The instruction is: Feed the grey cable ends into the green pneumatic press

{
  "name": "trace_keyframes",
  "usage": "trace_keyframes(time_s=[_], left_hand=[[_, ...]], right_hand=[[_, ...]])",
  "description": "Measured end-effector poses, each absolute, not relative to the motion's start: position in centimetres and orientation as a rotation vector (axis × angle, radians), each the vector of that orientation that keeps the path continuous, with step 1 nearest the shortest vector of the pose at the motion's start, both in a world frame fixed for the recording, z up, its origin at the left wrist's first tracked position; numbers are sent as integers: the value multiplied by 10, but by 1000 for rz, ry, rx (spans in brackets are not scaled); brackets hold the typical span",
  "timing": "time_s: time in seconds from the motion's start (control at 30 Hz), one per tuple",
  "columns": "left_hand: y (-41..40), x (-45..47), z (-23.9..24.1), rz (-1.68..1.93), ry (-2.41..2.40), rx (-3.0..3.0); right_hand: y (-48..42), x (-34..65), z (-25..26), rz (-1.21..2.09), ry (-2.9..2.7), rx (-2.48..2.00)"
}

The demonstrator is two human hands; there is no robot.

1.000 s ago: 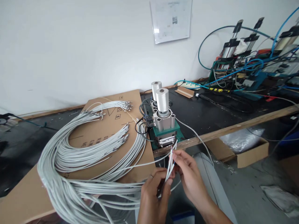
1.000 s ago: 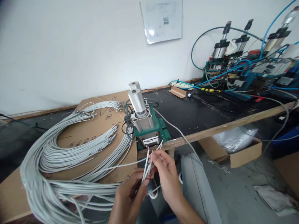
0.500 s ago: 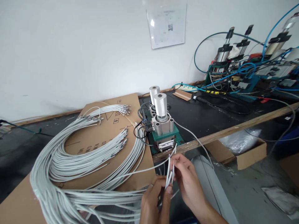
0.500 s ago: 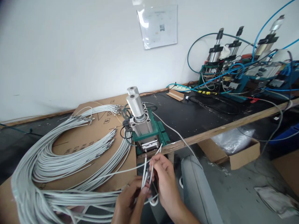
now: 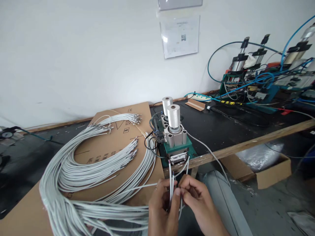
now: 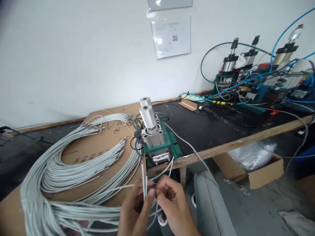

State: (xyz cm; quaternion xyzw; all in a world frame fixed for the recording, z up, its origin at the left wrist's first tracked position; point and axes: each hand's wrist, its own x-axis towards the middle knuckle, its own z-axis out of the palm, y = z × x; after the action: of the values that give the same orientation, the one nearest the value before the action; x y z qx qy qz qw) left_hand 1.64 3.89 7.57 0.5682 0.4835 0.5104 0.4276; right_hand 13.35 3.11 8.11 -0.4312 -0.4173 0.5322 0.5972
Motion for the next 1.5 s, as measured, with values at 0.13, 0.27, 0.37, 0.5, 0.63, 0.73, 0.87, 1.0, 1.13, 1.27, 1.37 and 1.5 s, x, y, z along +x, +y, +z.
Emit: trace_keyframes(time_s=[0.13,0.27,0.37,0.5,0.63,0.73,0.87,1.0,1.13,1.27,1.37,1.5], left_hand=[[43,9,85,1195,1164,1482],[45,1,93,1113,1130,1701],[44,0,96,1103,1173,1814],[42,3,99,1069,1225,1841],[39,7,96,1074,1145,1574],[37,9,89,1092,1056,1375],[36,7,83,1073,1030,1297],[38,5,82,1066,1057,1331],[38,5,81,1077,1047,1356],[34,3,75,1163,1062,1477],[32,1,67,1189,1150,1717],[35,3,55,1136,1226,1936]], right_hand=[[24,142,89,1230,-1090,-1032],[19,152,98,1180,-1269,-1131],[16,157,104,1123,-1384,-1161],[14,158,104,1097,-1438,-1154],[12,149,91,1197,-1244,-1118],[12,138,78,1280,-1057,-1046],[14,128,66,1308,-922,-984],[14,126,62,1322,-914,-1000],[14,131,64,1345,-968,-1012],[21,148,78,1371,-1056,-1052],[32,164,92,1329,-1102,-1091],[45,175,102,1309,-1106,-1085]])
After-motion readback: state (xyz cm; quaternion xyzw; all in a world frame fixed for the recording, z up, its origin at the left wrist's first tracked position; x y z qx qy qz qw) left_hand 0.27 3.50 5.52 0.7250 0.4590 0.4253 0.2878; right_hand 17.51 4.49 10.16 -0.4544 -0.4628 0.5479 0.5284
